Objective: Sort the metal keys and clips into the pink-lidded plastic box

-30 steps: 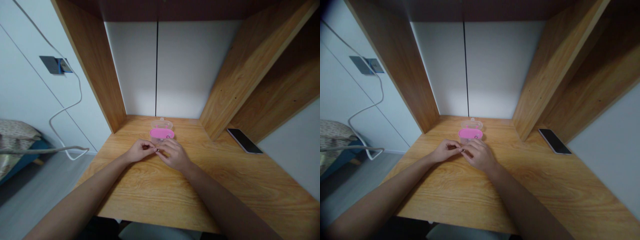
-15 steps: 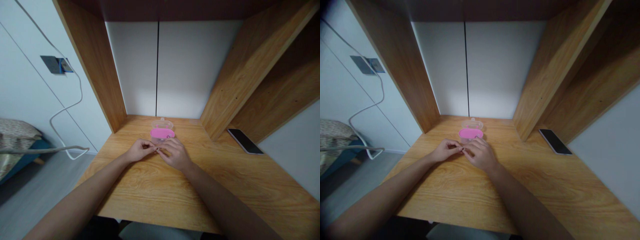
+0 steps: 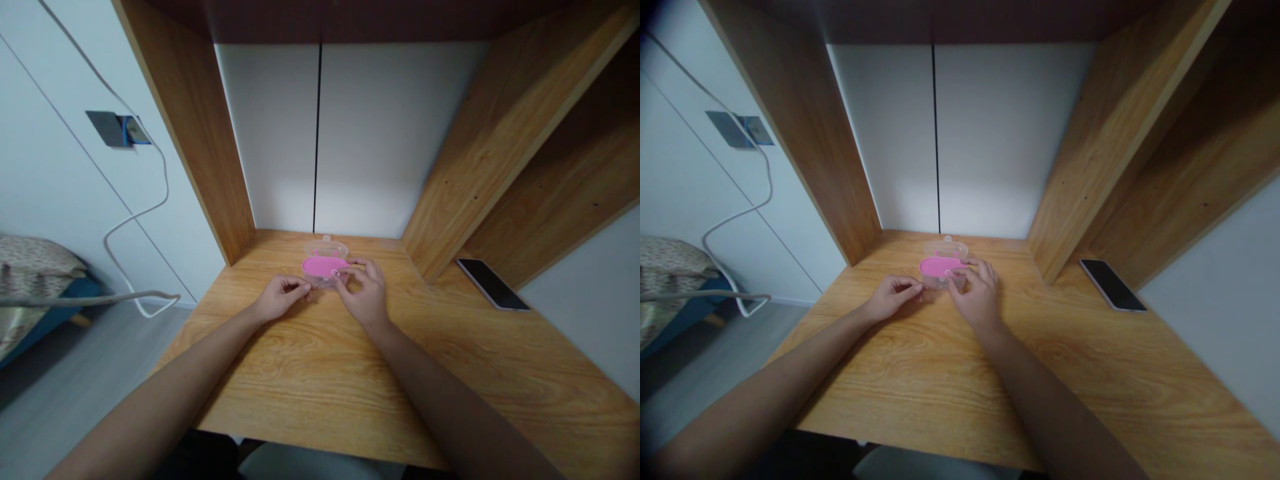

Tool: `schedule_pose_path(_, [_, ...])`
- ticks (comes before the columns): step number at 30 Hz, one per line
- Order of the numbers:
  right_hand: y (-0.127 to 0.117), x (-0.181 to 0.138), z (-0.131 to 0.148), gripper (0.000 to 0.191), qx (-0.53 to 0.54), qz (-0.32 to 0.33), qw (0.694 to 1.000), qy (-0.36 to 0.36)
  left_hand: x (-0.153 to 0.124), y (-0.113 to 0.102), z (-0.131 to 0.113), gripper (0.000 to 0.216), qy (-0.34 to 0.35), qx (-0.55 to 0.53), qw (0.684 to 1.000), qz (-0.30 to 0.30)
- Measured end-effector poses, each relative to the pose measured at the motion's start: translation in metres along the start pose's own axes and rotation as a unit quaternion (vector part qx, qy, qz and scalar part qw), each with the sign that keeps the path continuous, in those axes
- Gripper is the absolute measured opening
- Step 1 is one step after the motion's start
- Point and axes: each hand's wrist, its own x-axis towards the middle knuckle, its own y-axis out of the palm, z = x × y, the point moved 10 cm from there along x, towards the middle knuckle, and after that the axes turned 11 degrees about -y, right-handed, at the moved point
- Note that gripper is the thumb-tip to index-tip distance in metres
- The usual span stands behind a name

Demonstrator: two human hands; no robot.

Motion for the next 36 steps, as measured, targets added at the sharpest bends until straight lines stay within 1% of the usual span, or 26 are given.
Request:
schedule_pose_path(3, [0.005,0.0,-0.014,0.007,-0.024,0.002,0.999,0.034,0.0,-0.001,-0.001,0.043,0.005,0.006,1.0,-0.005])
schedule_pose_path(8, [0.016,0.0,-0.02,0.008,-0.031,0.028,0.998,0.045,0.001,-0.003,-0.001,0.043,0.01,0.002,1.0,-0.014])
schedule_pose_path(14, [0.021,0.002,-0.019,0.008,-0.03,0.037,0.998,0.046,0.003,-0.015,0.0,0.042,0.018,-0.031,0.997,-0.064])
schedule_pose_path(18, [0.025,0.003,-0.02,0.013,-0.031,0.054,0.997,0.043,0.002,-0.026,0.0,0.039,0.02,-0.022,0.993,-0.111])
schedule_pose_path(20, [0.026,0.002,-0.019,0.017,-0.029,0.068,0.997,0.033,0.001,-0.034,-0.001,0.036,0.023,0.013,0.99,-0.138])
schedule_pose_path(22, [0.027,0.001,-0.018,0.02,-0.029,0.078,0.996,0.027,0.0,-0.042,-0.004,0.033,0.031,0.092,0.982,-0.161])
schedule_pose_path(23, [0.027,0.0,-0.018,0.02,-0.03,0.081,0.996,0.026,0.0,-0.046,-0.007,0.031,0.038,0.146,0.974,-0.17])
schedule_pose_path(26, [0.028,-0.002,-0.019,0.022,-0.031,0.093,0.995,0.026,0.0,-0.059,-0.01,0.026,0.044,0.304,0.933,-0.185])
schedule_pose_path(28, [0.029,-0.003,-0.018,0.023,-0.03,0.1,0.994,0.027,0.002,-0.069,-0.004,0.024,0.026,0.37,0.911,-0.18])
schedule_pose_path(30, [0.028,-0.003,-0.016,0.027,-0.03,0.101,0.994,0.025,0.004,-0.072,0.004,0.024,0.013,0.414,0.898,-0.151])
schedule_pose_path(33, [0.024,-0.003,-0.009,0.031,-0.023,0.092,0.995,0.012,0.005,-0.072,0.015,0.026,0.013,0.432,0.896,-0.099])
schedule_pose_path(36, [0.019,-0.004,-0.003,0.028,-0.015,0.087,0.996,0.002,0.005,-0.067,0.021,0.026,0.024,0.421,0.905,-0.057])
